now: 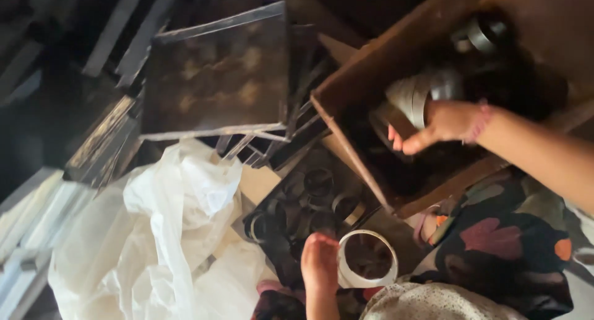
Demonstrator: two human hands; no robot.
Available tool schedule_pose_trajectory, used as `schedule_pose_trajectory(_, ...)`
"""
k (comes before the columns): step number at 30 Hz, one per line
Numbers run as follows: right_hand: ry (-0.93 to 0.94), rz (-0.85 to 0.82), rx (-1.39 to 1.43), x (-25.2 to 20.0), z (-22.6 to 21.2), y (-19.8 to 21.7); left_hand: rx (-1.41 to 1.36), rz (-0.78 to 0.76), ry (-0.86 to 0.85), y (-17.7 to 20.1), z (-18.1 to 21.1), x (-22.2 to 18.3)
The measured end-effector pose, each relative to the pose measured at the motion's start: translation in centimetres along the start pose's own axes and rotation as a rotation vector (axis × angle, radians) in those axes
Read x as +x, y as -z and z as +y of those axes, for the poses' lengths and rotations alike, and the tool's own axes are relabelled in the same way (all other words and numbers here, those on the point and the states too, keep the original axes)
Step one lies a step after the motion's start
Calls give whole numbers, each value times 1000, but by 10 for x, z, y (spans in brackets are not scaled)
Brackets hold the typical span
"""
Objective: The person sits on the floor and cleans metal rings by hand. They pick up rings from a cardboard box, rub them with a dark substance from a white container, and place them on a black tray. The person handles the rings one at a time throughout the clip.
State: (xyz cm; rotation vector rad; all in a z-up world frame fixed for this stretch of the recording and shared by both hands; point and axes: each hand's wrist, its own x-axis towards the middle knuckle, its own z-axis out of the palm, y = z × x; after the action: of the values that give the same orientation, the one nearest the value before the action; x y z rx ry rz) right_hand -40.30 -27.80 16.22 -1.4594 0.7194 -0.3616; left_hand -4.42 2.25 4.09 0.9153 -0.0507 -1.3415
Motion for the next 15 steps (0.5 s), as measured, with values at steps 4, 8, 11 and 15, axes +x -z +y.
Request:
schedule_pose_trajectory(4, -27, -267, 86, -14, -81, -85, 315, -254, -58, -85, 4, -46)
schedule_pose_trajectory(8, -61, -556, -17, 5, -94, -162, 340, -304, -143, -99, 22, -84)
schedule_pose_trajectory(11, -3, -791, -143, 33, -77, -214, 190, -378, -187, -48, 4, -90)
schedule_pose_trajectory(15, 44, -916, -615, 47, -78, -271, -131, -198, -122, -73, 34, -119)
